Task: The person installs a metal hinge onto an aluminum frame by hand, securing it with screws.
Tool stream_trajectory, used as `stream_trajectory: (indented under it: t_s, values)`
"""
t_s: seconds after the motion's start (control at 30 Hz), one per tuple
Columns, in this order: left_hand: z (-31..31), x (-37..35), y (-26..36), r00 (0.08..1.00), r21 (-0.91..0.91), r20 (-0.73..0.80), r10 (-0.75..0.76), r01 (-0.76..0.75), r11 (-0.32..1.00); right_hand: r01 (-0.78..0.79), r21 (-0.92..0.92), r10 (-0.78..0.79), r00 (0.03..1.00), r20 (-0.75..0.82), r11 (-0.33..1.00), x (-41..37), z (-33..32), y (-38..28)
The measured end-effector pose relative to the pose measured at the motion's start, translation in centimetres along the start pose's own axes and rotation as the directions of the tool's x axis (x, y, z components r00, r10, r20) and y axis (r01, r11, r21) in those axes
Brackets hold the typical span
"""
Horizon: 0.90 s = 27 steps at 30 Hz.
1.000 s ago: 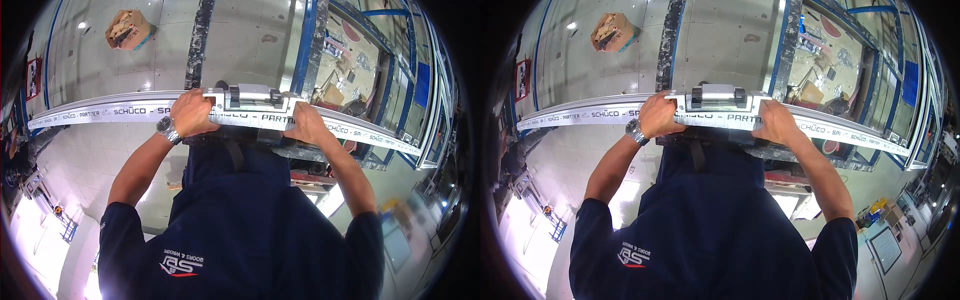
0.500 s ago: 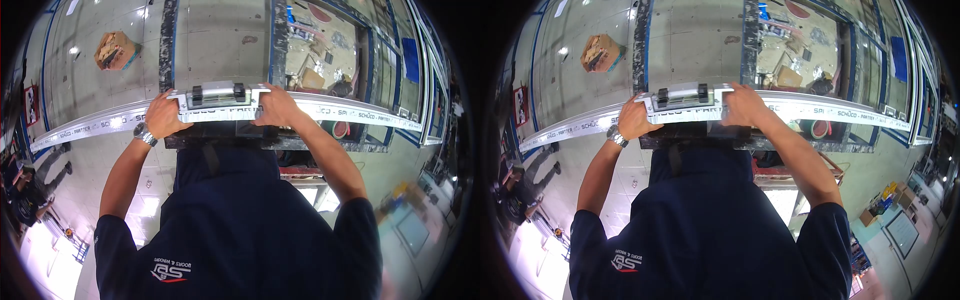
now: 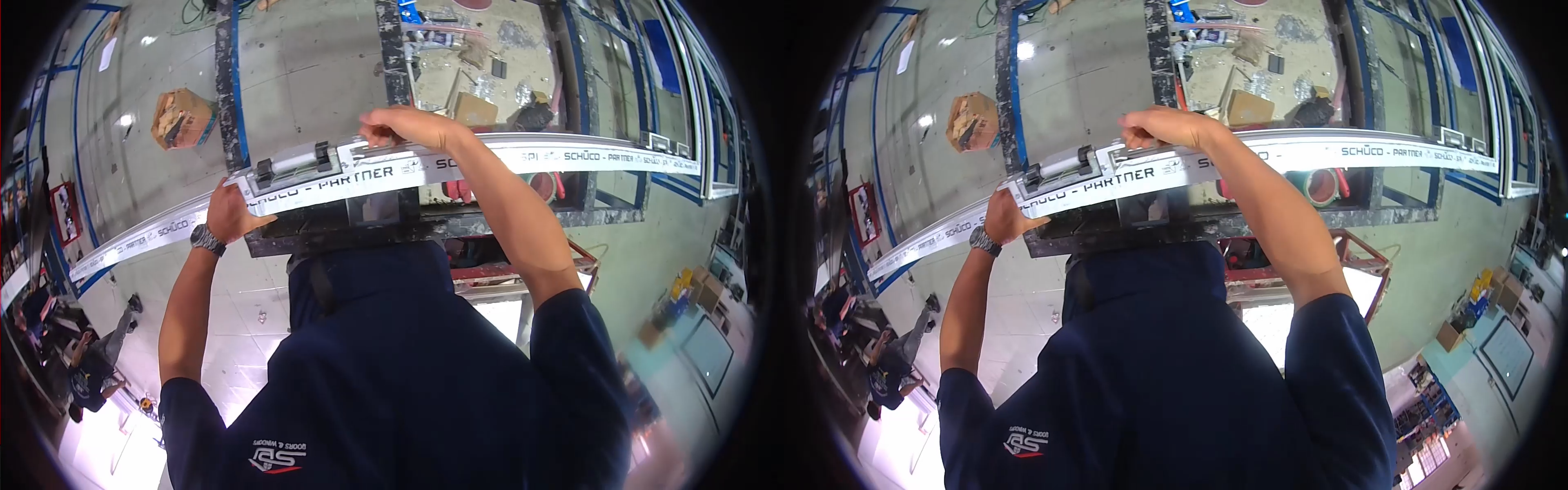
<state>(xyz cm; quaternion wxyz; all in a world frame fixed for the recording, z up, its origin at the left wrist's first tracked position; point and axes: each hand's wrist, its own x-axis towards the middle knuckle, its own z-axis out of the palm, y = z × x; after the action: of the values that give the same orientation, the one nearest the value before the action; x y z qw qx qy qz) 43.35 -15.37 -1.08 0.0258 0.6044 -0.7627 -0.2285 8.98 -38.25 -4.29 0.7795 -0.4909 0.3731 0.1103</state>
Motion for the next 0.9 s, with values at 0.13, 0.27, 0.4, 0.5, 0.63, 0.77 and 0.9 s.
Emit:
stream_trajectory:
  t_s: [0.13,0.27,0.4,0.5,0.63,0.77,0.9]
  values:
    - [-0.3,0.1,-0.2,0.999,0.021,0.038,0.002,-0.003,1.0,0.052,-0.228,-0.053,0.999,0.0,0.972,-2.3,3.4,-3.8]
    - [-0.3,-0.2,-1.0,0.999,0.044,0.019,0.035,-0.036,0.998,0.153,-0.358,-0.208,0.971,-0.119,0.921,-2.9,4.2,-2.9]
    - [-1.5,0.1,-0.8,0.986,-0.11,0.148,-0.081,0.097,0.989,0.192,-0.282,-0.22,0.973,-0.072,0.94,-4.0,5.0,-2.8]
    - [-2.1,0.4,-1.0,0.994,-0.126,0.11,0.017,-0.004,0.992,0.173,-0.294,-0.215,0.97,-0.115,0.94,-5.1,6.0,-3.7]
    - [-2.4,0.4,-1.1,0.993,-0.181,0.119,0.007,0.015,0.983,0.2,-0.424,-0.258,0.963,-0.083,0.883,-4.5,5.8,-3.5]
    - [-2.2,0.5,-1.1,0.994,-0.183,0.107,0.015,0.005,0.983,0.191,-0.683,-0.311,0.949,-0.056,0.705,-5.1,6.1,-5.6]
    - [-2.1,0.5,-1.2,0.994,-0.176,0.096,0.052,-0.034,0.984,0.147,-0.627,-0.26,0.961,-0.092,0.765,-5.2,6.2,-5.3]
